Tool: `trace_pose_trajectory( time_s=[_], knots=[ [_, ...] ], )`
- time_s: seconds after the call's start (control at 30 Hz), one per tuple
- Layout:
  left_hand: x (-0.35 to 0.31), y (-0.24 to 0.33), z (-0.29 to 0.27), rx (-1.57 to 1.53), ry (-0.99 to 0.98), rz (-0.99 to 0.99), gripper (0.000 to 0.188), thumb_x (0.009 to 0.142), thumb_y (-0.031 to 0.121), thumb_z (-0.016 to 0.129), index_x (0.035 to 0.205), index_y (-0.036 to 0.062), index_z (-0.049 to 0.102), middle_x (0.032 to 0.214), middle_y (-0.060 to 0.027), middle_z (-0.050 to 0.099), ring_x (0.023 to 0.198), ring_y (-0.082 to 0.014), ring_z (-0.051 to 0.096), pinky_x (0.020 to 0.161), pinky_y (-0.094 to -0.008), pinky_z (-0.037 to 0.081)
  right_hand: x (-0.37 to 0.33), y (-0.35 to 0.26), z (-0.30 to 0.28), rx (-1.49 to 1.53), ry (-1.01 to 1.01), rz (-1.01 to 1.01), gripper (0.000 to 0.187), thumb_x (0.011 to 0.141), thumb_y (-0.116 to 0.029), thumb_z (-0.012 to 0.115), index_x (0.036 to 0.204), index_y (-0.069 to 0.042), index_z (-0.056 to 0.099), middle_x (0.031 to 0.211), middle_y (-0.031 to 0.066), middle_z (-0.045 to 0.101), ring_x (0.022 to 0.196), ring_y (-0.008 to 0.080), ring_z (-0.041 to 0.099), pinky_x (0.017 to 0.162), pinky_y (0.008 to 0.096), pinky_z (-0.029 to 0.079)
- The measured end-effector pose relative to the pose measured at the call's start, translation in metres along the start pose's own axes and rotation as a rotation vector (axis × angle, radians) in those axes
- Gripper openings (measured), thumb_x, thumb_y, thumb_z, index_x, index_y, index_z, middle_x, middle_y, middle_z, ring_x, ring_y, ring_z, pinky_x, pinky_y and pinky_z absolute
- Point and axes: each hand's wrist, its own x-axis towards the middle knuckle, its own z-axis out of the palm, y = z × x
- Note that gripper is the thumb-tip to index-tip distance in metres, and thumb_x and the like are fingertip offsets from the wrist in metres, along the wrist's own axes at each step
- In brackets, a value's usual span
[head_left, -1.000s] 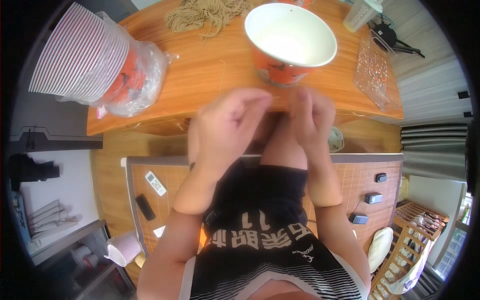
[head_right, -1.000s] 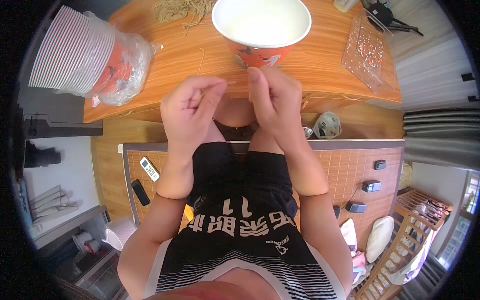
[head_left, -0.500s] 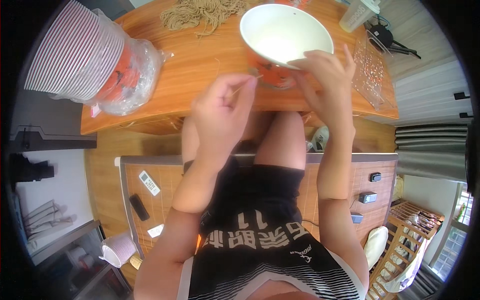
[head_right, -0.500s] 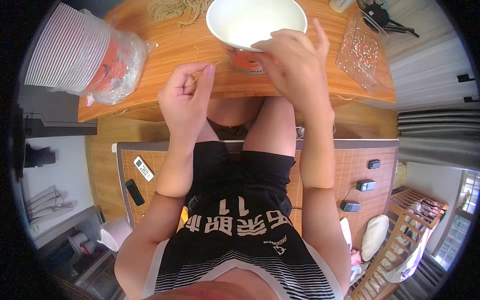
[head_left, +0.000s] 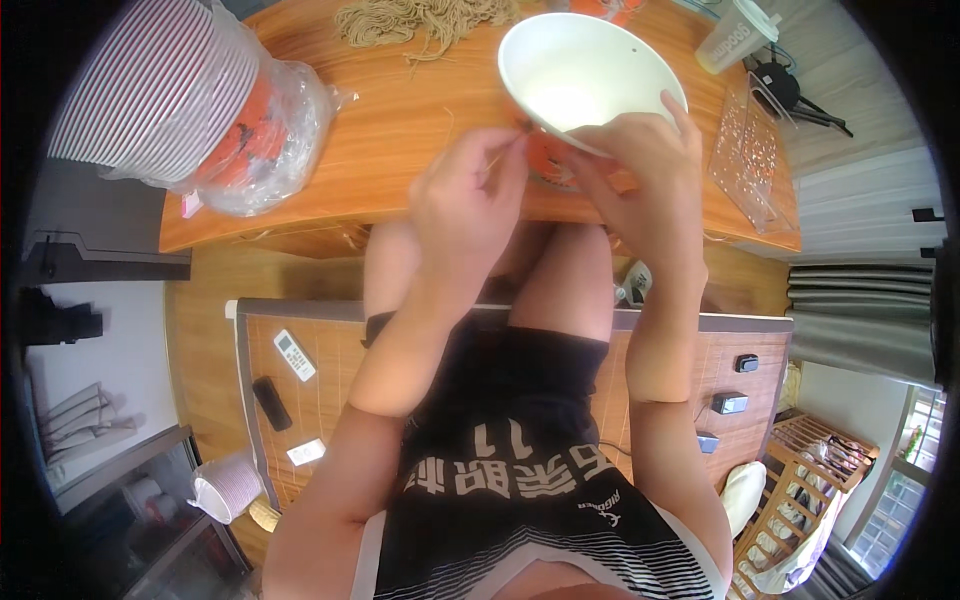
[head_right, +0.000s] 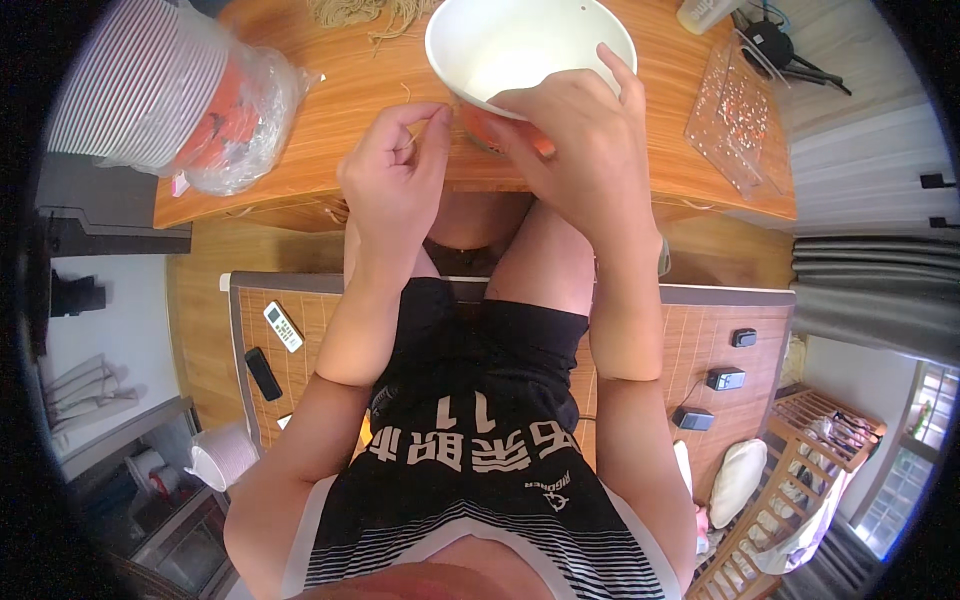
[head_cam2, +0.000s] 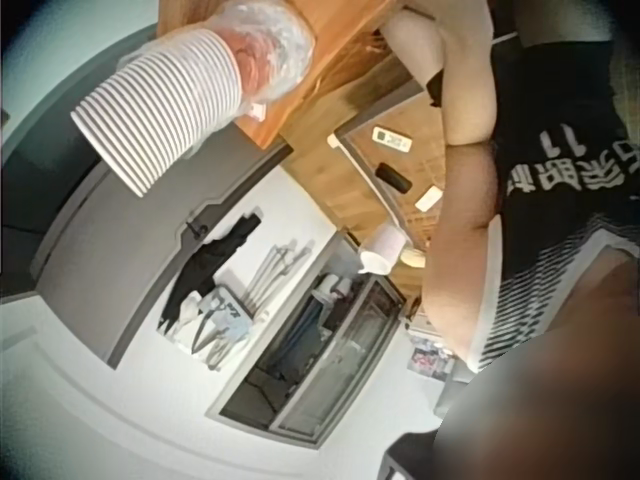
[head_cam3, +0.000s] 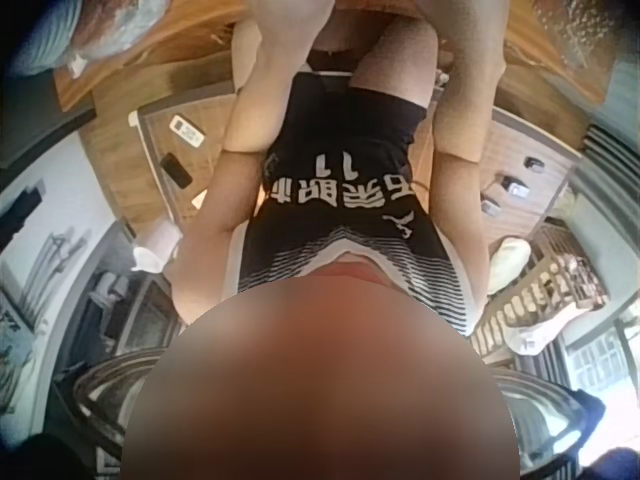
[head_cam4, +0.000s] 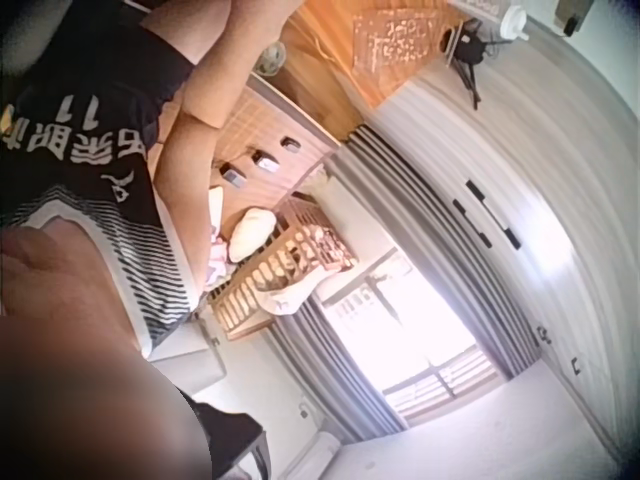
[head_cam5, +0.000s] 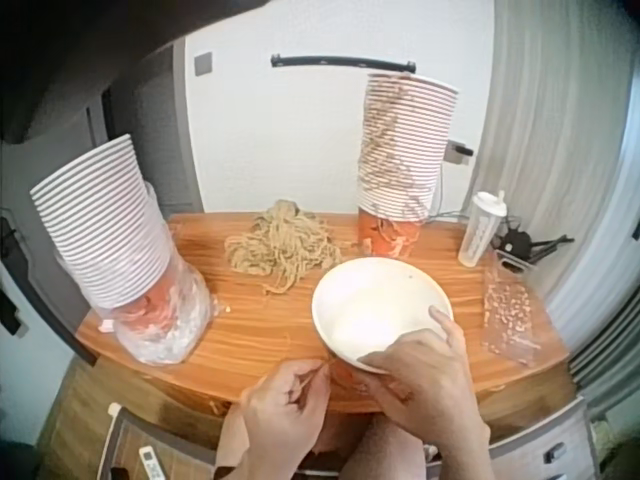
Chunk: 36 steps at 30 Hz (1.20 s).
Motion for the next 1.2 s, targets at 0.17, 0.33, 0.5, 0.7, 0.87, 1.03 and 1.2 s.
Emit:
trace_pose_trajectory(
  time_s=[0.17,0.33,0.5,0.7,0.87,1.03,1.2],
  knots=[
    [-0.001,-0.002,0.006,-0.060,0.044,0.011,0.006,0.086,0.002,0.075,0.090,0.0024,0.070,0.053,0.0026,0.032,0.049,-0.0041,0.029,0.045,-0.0242,0.023,0.008,0.002,-0.012,0.057,-0.014,0.015,0.014,0.081,-0.018,0.077,0.093,-0.013,0.075,0.082,0.0032,0.069,0.089,0.0229,0.065,0.108,0.0484,0.038],
    [-0.002,-0.001,0.007,-0.064,0.039,0.027,0.007,0.087,0.001,0.075,0.091,0.0013,0.069,0.053,0.0039,0.031,0.049,-0.0024,0.028,0.045,-0.0230,0.022,0.019,0.020,-0.020,0.107,-0.032,0.014,0.011,0.087,-0.017,0.070,0.094,-0.010,0.074,0.084,0.0067,0.071,0.089,0.0270,0.065,0.106,0.0478,0.039],
    [-0.002,-0.001,0.005,-0.071,0.040,0.018,0.006,0.087,0.003,0.074,0.091,0.0016,0.070,0.053,0.0039,0.031,0.049,-0.0025,0.028,0.045,-0.0228,0.022,0.026,0.023,-0.022,0.079,-0.010,-0.035,0.012,0.089,-0.015,0.068,0.093,-0.006,0.074,0.088,0.0104,0.073,0.090,0.0292,0.066,0.098,0.0428,0.044],
    [0.000,-0.003,0.009,-0.053,0.036,0.039,0.006,0.088,0.004,0.074,0.091,0.0017,0.070,0.052,0.0033,0.032,0.048,-0.0034,0.028,0.045,-0.0237,0.022,0.027,0.027,-0.018,0.156,-0.051,-0.034,0.011,0.089,-0.012,0.066,0.093,-0.005,0.074,0.088,0.0111,0.073,0.085,0.0302,0.066,0.087,0.0399,0.047],
    [0.001,-0.002,0.011,-0.064,0.018,0.031,0.006,0.088,0.005,0.074,0.090,0.0021,0.070,0.051,0.0029,0.033,0.047,-0.0036,0.029,0.045,-0.0243,0.022,0.039,0.031,-0.016,0.219,-0.224,-0.084,0.013,0.089,-0.013,0.066,0.097,-0.005,0.074,0.089,0.0133,0.072,0.085,0.0318,0.066,0.085,0.0395,0.050],
    [0.001,0.000,0.013,-0.046,0.020,0.005,0.007,0.087,0.006,0.075,0.090,0.0026,0.070,0.051,0.0022,0.033,0.047,-0.0048,0.029,0.045,-0.0256,0.023,0.063,0.035,-0.010,0.495,-0.542,0.021,0.017,0.090,-0.012,0.064,0.101,-0.004,0.073,0.092,0.0151,0.072,0.085,0.0305,0.068,0.078,0.0379,0.053],
    [0.002,0.003,0.016,-0.062,0.018,-0.006,0.007,0.088,0.006,0.074,0.090,0.0023,0.069,0.051,0.0019,0.033,0.047,-0.0053,0.030,0.045,-0.0259,0.023,0.077,0.037,-0.014,0.383,-0.744,-0.074,0.017,0.090,-0.014,0.062,0.099,-0.004,0.072,0.092,0.0176,0.072,0.085,0.0301,0.070,0.075,0.0368,0.054]
  ],
)
